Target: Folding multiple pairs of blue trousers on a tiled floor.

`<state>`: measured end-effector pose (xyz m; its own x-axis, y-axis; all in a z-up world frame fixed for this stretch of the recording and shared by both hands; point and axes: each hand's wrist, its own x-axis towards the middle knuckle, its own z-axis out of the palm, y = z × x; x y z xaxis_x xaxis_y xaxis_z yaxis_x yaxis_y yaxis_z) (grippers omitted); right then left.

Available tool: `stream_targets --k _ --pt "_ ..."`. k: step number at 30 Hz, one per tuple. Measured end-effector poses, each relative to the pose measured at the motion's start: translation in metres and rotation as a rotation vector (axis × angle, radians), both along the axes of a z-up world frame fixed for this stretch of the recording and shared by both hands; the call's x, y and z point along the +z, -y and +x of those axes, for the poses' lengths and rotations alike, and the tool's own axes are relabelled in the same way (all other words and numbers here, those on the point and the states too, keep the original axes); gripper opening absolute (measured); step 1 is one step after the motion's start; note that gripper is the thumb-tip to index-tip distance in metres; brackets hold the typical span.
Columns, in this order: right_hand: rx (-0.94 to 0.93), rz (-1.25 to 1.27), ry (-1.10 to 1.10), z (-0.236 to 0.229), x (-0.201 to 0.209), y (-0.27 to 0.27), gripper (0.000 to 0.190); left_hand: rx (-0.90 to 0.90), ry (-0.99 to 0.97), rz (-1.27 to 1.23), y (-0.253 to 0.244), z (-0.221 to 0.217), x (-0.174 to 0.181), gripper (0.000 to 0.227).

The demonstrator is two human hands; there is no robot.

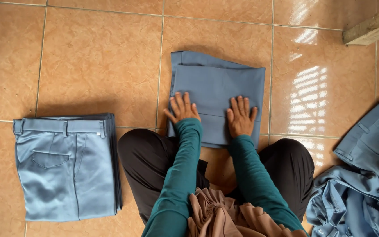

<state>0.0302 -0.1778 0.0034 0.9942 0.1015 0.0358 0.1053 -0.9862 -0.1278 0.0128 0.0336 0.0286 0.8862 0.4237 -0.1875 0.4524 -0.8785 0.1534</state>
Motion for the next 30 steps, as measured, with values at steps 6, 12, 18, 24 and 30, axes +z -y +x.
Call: stream_targets --k 6,12,18,24,30 --pt "-0.207 0.121 -0.002 0.035 -0.008 0.014 0.057 -0.015 -0.019 0.073 0.017 0.029 0.023 0.069" --pt "0.040 0.094 -0.153 0.075 -0.014 -0.040 0.058 -0.317 -0.152 -0.170 0.046 0.082 0.000 0.063" --pt "-0.144 0.031 -0.185 0.116 -0.003 0.030 0.065 -0.098 -0.195 0.010 -0.013 0.094 0.011 0.063" --pt "0.000 0.002 -0.004 0.119 0.003 -0.008 0.060 -0.290 -0.052 0.000 0.024 0.110 0.013 0.066" --pt "0.007 -0.010 -0.138 0.130 0.008 -0.004 0.064 -0.422 -0.108 -0.069 0.018 0.134 -0.010 0.064"
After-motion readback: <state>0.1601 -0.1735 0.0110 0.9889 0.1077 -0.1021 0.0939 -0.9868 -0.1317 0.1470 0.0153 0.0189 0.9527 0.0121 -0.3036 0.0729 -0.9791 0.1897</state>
